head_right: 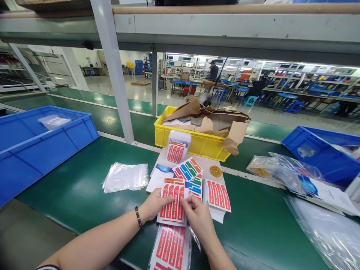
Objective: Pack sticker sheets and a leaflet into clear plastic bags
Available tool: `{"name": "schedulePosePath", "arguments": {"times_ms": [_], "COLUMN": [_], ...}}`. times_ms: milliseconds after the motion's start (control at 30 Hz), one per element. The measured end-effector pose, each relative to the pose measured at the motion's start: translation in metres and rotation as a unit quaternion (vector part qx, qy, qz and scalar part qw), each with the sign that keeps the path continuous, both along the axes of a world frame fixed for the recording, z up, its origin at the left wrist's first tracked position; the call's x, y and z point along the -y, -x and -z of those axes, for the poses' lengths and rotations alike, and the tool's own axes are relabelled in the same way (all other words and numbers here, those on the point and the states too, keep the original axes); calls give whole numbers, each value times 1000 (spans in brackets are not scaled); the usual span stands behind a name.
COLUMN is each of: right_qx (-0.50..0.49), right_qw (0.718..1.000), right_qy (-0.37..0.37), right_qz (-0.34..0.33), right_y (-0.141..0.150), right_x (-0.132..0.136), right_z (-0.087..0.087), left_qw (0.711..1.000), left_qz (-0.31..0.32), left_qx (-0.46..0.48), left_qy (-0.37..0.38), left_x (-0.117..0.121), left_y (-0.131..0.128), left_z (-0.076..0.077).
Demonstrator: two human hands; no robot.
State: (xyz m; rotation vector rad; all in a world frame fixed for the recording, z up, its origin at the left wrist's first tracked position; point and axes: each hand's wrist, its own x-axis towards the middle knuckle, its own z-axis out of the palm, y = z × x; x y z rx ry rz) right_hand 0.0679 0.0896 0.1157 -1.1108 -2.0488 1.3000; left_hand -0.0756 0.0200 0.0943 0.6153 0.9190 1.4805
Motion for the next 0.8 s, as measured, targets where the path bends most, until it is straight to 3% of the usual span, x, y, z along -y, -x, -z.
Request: {"name": "schedulePosePath", "arguments": {"times_ms": [133, 333, 467, 600, 700, 733, 800], "right_qx": [-55, -81, -103, -201, -214, -215, -247], "right_qw": [997, 995, 993, 969, 952, 948, 939], "right_qy": [11, 50, 53, 119, 219, 233, 217], "right_qz": [52, 18, 29, 80, 25, 28, 95], "right_y": [-2, -5, -3, 1, -4, -8, -17], "right_x": [-5, -6, -4, -1, -6, -11, -23], "right_z": [-6, -4, -3, -5, -7, -7, -7], "left_qw": [999, 998, 997, 997, 991, 984, 954], "left_qz": [45, 69, 70, 77, 97, 96, 76], "left_qx": [-21, -7, 15, -3, -94, -150, -289], "left_qy": [-4, -2, 0, -8, -16, -16, -4], "left_x": [2, 4, 4, 5, 6, 6, 6], "left_y": [0, 0, 0, 0, 5, 7, 13], "left_z": [0, -1, 0, -1, -5, -6, -8]}}
